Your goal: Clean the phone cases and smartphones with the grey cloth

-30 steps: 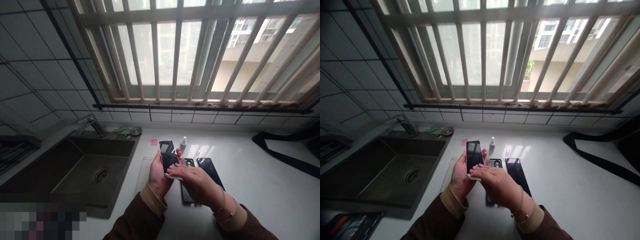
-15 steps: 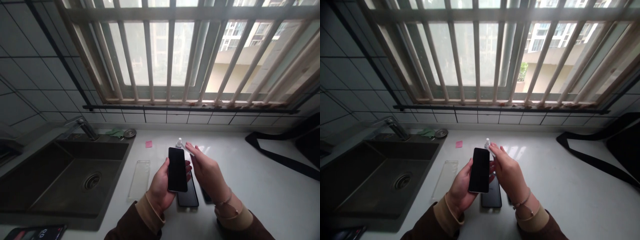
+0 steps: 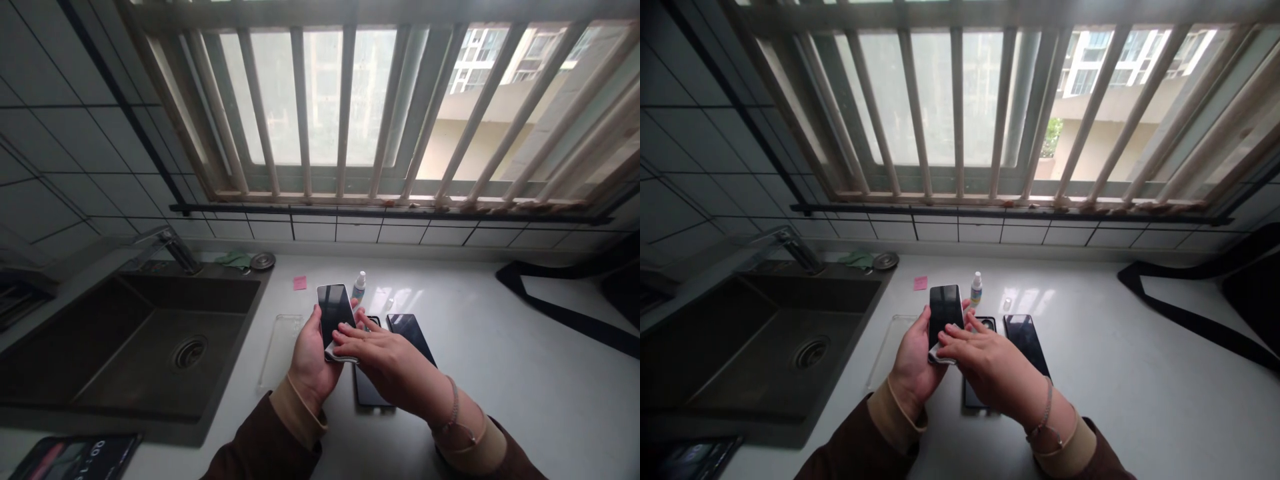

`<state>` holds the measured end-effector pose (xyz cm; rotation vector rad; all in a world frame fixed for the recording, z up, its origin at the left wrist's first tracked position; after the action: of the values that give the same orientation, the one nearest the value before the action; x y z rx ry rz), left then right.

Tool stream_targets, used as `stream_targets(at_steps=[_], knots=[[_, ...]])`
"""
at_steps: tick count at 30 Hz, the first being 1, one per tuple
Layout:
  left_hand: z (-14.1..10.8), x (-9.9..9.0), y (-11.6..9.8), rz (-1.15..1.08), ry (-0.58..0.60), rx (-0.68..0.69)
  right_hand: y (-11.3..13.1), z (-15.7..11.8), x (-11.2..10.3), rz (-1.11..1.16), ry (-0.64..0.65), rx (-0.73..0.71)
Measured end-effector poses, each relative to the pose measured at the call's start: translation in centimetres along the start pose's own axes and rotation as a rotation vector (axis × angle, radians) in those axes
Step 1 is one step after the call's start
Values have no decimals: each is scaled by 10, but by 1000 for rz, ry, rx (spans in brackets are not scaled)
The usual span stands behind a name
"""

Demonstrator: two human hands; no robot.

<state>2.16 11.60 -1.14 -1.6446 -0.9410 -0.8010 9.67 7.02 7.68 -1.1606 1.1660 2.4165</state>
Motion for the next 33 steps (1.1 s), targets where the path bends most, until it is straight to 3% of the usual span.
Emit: stream_targets(at_steps=[4,7,8,10,13,15,21,25,28,33], knots=[[1,-6,-6,39,-78,14,6,-2,-2,177,141,17],[2,-4,-11,32,-88,47,-2,-2,-9,332,139,109],[2,-2,-13,31,-74,60,-12,-2,-15,375,75,176],[1,2,-13,36,-25,68,-40,-7,-34,385,-182,360],[-2,7,-7,51,41,43,-68,-31,-65,152,-622,563],[-4,8,-1,61,55,19,-64,-34,-67,-17,-692,532],[-4,14,7,-18,82,-11,-23,-5,-9,-158,-347,128],[-2,2,7,-7,-37,-33,-2,-1,23,-213,-150,-20],[-3,-6,2,25,-95,-35,8,-4,29,-206,-61,-85],[0,-6,-6,10,-78,-9,14,-6,21,-210,-3,-129]])
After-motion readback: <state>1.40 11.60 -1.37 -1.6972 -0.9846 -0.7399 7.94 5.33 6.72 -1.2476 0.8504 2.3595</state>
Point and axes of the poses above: each hand's wrist, its own z-axis towards the middle knuckle, its own x-axis out of the palm, y = z × x, the point moved 10 cm from there along z, towards the middle knuckle, and after that the axes turned 14 degrees about x, right-handed, at the moved point
